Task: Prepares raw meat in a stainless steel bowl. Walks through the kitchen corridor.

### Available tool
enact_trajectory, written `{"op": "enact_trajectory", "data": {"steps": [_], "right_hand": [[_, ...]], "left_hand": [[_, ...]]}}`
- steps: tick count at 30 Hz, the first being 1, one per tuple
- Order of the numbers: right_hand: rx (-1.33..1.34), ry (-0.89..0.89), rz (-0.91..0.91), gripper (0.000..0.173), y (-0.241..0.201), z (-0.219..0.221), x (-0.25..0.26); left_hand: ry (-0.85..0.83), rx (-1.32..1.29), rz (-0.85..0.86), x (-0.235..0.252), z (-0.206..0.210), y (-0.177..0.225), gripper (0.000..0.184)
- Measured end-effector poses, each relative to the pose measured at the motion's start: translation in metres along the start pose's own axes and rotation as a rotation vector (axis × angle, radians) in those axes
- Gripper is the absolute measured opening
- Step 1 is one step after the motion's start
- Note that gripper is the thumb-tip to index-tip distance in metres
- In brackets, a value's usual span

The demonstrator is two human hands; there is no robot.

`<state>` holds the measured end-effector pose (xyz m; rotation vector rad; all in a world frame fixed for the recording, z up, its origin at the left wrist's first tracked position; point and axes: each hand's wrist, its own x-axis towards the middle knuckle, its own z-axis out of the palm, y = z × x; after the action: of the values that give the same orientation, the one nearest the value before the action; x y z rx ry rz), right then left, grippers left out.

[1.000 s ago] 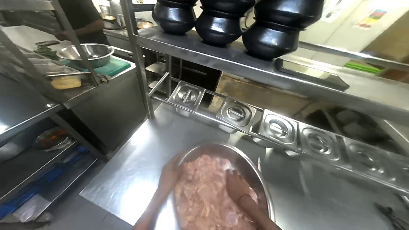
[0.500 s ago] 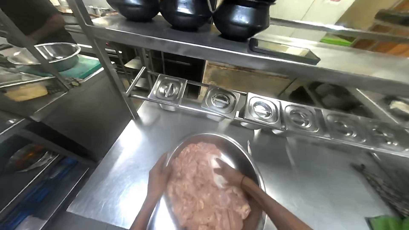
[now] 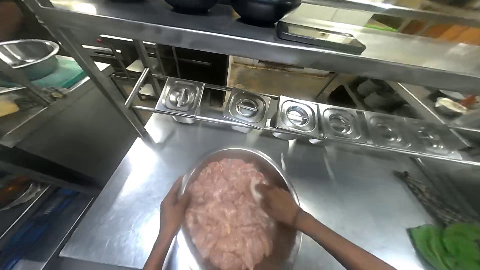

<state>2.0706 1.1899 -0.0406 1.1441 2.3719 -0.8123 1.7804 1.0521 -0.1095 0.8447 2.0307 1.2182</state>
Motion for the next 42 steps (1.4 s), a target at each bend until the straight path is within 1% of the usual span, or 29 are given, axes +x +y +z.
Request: {"op": "enact_trajectory", "data": {"steps": [1,3,4,5,7,9,10,12,13,14,15,17,20,23,24,25,27,28,29,30,31,33,34,35,37,38,39,40,42], "right_hand": [[-0.066,-0.075,-0.079,0.042,0.000,0.004,-0.018],[-0.106,-0.241,-0.230,0.040,-0.006,0.043,-0.029],[-0.133,-0.243,-0.254,0.040,-0.013,0.066,-0.019],[-0.153,-0.198,-0.232,0.038,-0.023,0.077,-0.004],[-0.162,-0.080,-0.145,0.033,-0.035,0.069,0.025],[-0.119,-0.041,-0.087,0.041,-0.031,0.045,0.032],[-0.113,-0.071,-0.070,0.045,-0.026,0.025,0.024],[-0.197,-0.200,-0.069,0.041,-0.016,-0.001,-0.012],[-0.254,-0.289,-0.089,0.037,-0.011,0.000,-0.027],[-0.289,-0.347,-0.129,0.031,-0.005,0.015,-0.034],[-0.305,-0.348,-0.177,0.027,0.002,0.037,-0.031],[-0.264,-0.255,-0.240,0.028,0.007,0.067,-0.004],[-0.221,0.001,-0.241,0.033,0.005,0.054,0.030],[-0.370,0.163,-0.179,0.037,0.026,0.032,0.026],[-0.429,0.140,-0.141,0.036,0.031,0.029,0.015],[-0.485,0.066,-0.097,0.035,0.031,0.031,0.002],[-0.482,-0.156,-0.054,0.030,0.004,0.043,-0.021],[-0.412,-0.271,-0.073,0.028,-0.017,0.051,-0.026],[-0.320,-0.327,-0.136,0.025,-0.036,0.061,-0.027],[-0.222,-0.319,-0.218,0.024,-0.051,0.073,-0.023],[-0.113,-0.250,-0.298,0.026,-0.061,0.088,-0.017],[0.006,0.000,-0.478,0.023,-0.067,0.118,0.002],[-0.031,0.079,-0.544,0.019,-0.066,0.118,0.012],[-0.086,0.064,-0.533,0.020,-0.064,0.108,0.017],[-0.142,-0.018,-0.345,0.027,-0.050,0.075,0.016],[-0.105,-0.036,-0.205,0.030,-0.035,0.056,0.016],[-0.011,-0.004,-0.084,0.033,-0.019,0.034,0.012],[0.106,0.089,-0.015,0.034,0.000,0.014,0.006],[0.244,0.340,-0.075,0.027,0.034,-0.010,-0.012]], "left_hand": [[0.008,-0.002,-0.009,-0.001,0.001,0.001,0.050],[0.014,0.000,-0.028,-0.002,0.000,0.002,0.049],[0.009,0.006,-0.030,-0.001,0.000,0.003,0.050],[0.005,0.007,-0.030,0.002,0.000,0.002,0.051],[-0.003,-0.007,-0.037,0.002,0.000,0.001,0.052],[-0.014,0.006,-0.043,-0.001,-0.003,-0.001,0.053],[-0.007,0.011,-0.036,0.000,-0.003,-0.001,0.053],[0.007,0.000,-0.028,-0.002,-0.001,0.000,0.051],[0.014,-0.006,-0.030,-0.003,0.000,0.000,0.050],[0.025,-0.004,-0.033,-0.004,0.000,0.001,0.049],[0.030,0.007,-0.036,-0.003,-0.001,0.002,0.049],[0.012,0.026,-0.035,0.000,-0.001,0.004,0.050],[-0.018,0.030,-0.025,0.000,-0.003,0.002,0.053],[-0.018,0.048,0.001,0.003,-0.003,0.004,0.055],[-0.003,0.032,-0.001,0.000,-0.002,0.003,0.054],[0.014,0.011,-0.006,-0.005,0.000,0.003,0.053],[0.052,-0.030,-0.020,-0.008,0.003,0.005,0.053],[0.066,-0.046,-0.032,-0.008,0.005,0.006,0.052],[0.077,-0.055,-0.037,-0.007,0.006,0.005,0.051],[0.084,-0.059,-0.039,-0.005,0.006,0.004,0.051],[0.082,-0.061,-0.040,-0.004,0.006,0.002,0.051],[0.047,-0.053,-0.049,-0.004,0.004,0.000,0.050],[0.036,-0.043,-0.057,-0.003,0.003,0.001,0.050],[0.028,-0.032,-0.071,-0.002,0.002,0.002,0.050],[0.005,-0.017,-0.086,-0.002,-0.001,0.001,0.052],[-0.001,-0.020,-0.080,-0.002,-0.001,0.000,0.052],[0.001,-0.026,-0.073,-0.001,-0.001,-0.001,0.052],[0.005,-0.032,-0.066,-0.001,0.000,-0.001,0.050],[0.016,-0.046,-0.057,0.000,0.002,-0.001,0.049]]}}
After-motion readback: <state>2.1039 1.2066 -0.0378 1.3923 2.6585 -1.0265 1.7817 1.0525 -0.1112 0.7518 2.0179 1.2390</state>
